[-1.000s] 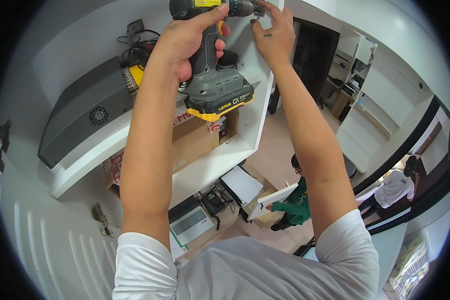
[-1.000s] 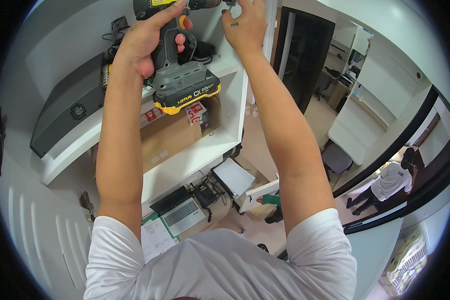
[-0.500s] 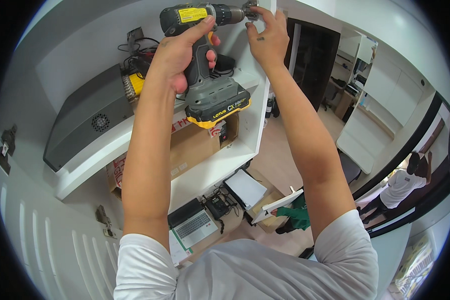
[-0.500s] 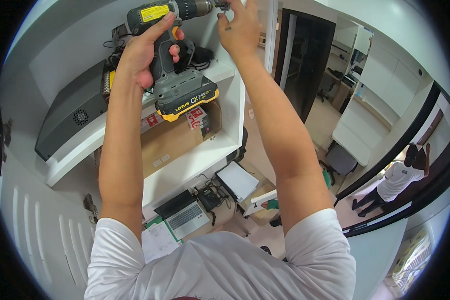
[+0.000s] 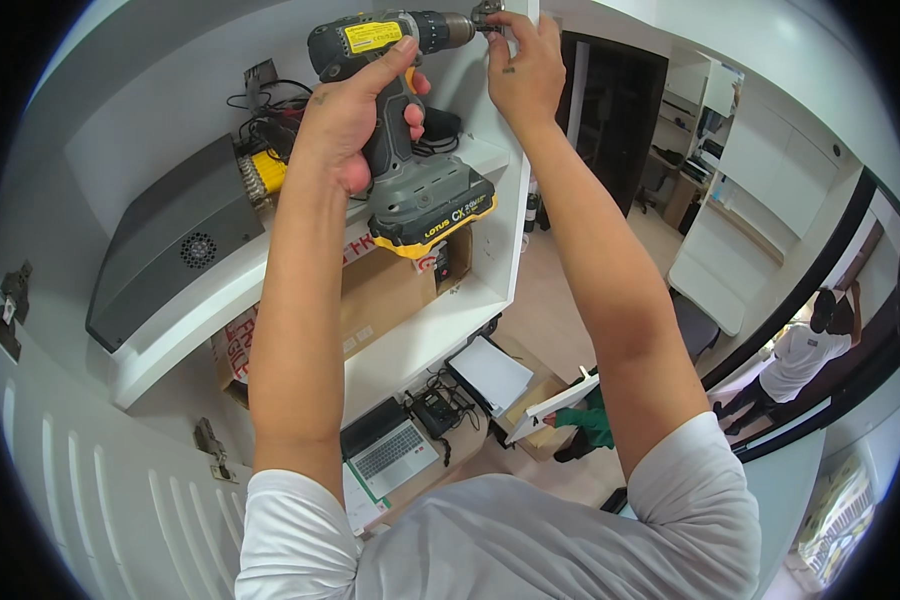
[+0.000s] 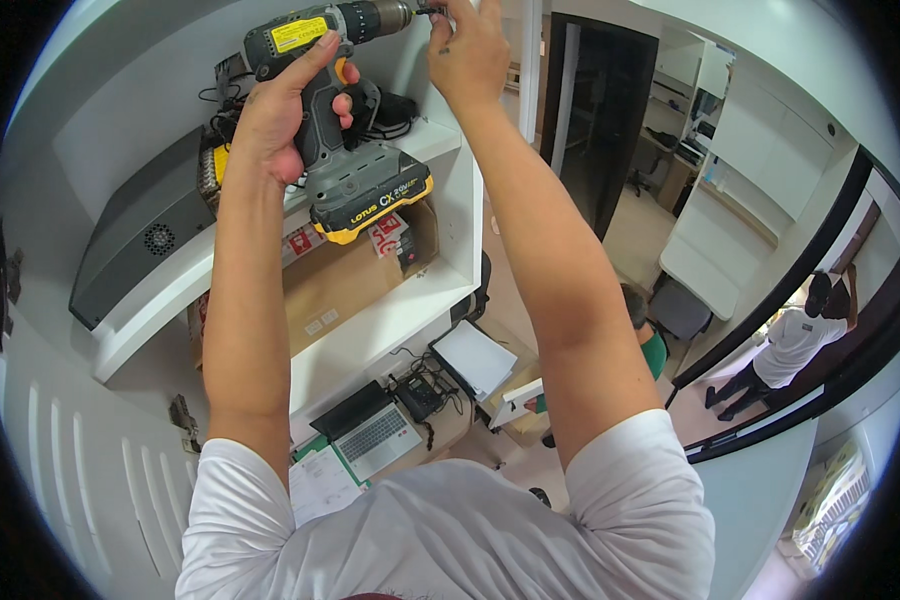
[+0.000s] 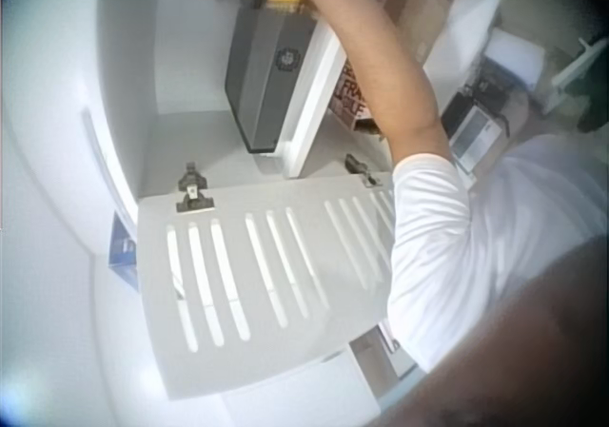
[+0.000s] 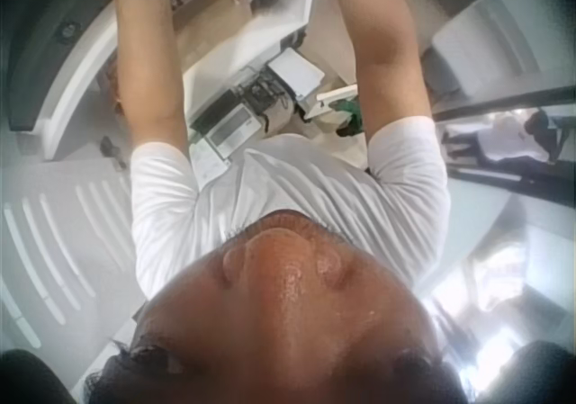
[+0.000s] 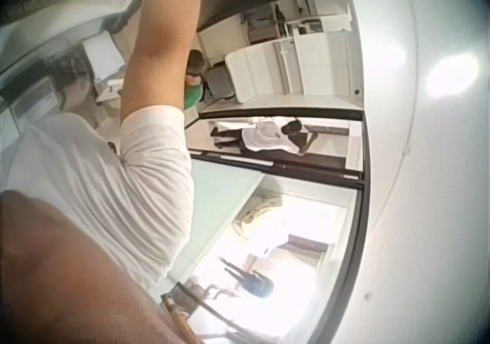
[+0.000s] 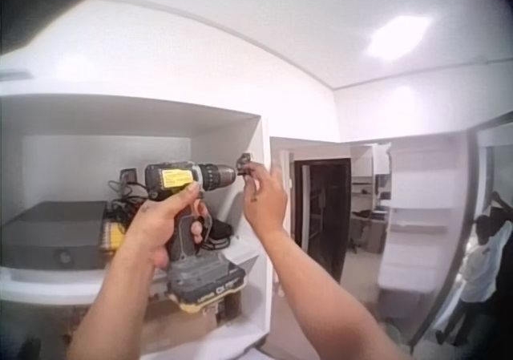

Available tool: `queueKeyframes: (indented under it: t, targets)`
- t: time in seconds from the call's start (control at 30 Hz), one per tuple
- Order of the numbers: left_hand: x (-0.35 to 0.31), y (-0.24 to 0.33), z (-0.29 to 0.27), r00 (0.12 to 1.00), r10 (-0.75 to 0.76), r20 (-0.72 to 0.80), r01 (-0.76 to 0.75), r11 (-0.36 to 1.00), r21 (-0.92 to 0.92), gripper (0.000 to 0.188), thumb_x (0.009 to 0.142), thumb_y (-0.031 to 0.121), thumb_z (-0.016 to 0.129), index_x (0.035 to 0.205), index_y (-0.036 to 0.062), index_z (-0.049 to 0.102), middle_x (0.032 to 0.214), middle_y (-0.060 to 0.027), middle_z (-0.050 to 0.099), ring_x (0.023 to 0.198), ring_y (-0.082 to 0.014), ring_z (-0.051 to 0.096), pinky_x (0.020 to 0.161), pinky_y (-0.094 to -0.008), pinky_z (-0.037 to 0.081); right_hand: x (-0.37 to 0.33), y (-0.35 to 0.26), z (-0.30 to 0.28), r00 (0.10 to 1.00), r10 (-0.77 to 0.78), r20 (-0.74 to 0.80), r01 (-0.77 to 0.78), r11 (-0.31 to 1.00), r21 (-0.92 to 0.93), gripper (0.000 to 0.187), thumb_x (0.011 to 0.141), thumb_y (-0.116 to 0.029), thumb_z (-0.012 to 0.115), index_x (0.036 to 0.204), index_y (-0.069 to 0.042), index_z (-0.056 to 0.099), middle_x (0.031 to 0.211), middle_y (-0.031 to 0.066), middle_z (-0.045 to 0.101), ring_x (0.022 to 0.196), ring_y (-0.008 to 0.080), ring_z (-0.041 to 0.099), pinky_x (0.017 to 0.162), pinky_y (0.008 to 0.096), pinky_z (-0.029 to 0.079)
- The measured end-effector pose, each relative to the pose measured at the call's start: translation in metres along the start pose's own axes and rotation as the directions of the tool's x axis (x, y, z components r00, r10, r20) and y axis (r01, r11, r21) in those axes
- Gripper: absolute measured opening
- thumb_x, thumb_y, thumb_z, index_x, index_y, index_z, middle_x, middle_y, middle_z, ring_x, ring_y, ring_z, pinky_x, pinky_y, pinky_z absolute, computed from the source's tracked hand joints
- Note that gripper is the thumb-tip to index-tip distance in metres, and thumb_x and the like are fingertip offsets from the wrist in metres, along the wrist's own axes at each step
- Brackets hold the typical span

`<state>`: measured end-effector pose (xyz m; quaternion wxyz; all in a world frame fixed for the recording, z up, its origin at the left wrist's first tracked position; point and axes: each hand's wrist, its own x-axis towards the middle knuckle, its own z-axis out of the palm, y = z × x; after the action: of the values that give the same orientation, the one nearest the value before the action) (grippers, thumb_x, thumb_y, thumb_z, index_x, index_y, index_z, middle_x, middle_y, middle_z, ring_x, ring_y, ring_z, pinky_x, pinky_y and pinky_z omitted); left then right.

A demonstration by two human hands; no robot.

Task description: The person uses a cordless drill to attach a white slatted cabinet door to a wall-mounted cabinet. They align the door with the hinges, secure it with screws, and test the fit. A coworker assists by holding the door and handing over tools.

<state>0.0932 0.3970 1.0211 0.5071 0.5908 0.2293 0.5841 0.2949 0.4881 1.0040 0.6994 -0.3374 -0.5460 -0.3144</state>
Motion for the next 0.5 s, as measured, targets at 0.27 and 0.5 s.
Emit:
queueKeyframes:
  t: [0.27, 0.5]
  targets:
    - [-0.0015, -0.0017, 0.0026, 1.000, 0.019, -0.011, -0.019, 0.999, 0.025, 0.035, 0.091, 0.036, 0.079, 0.107, 0.0073, 0.069, 0.088, -0.0060, 0.070, 0.060, -0.0105, 0.062, 0.055, -0.0273, 0.054, 0.0026, 0.0015, 0.0009, 0.997, 0.047, 0.053, -0.044, 0.998, -0.053, 0.018, 0.088, -0.018, 0.072, 0.105, -0.024, 0.073, 0.111, 0.0105, 0.063, 0.098, 0.0348, 0.066, 0.082, 0.0442, 0.054]
    - [-0.0084, -0.0041, 0.0044, 0.999, 0.042, -0.028, -0.042, 0.999, 0.005, 0.037, 0.089, 0.035, 0.081, 0.110, 0.0062, 0.069, 0.089, -0.0075, 0.069, 0.061, -0.0128, 0.062, 0.056, -0.0306, 0.055, -0.0001, 0.0007, 0.0016, 0.996, 0.071, 0.054, -0.067, 0.996, -0.065, 0.014, 0.087, -0.022, 0.073, 0.101, -0.023, 0.075, 0.113, 0.0103, 0.063, 0.101, 0.0346, 0.066, 0.082, 0.0447, 0.054]
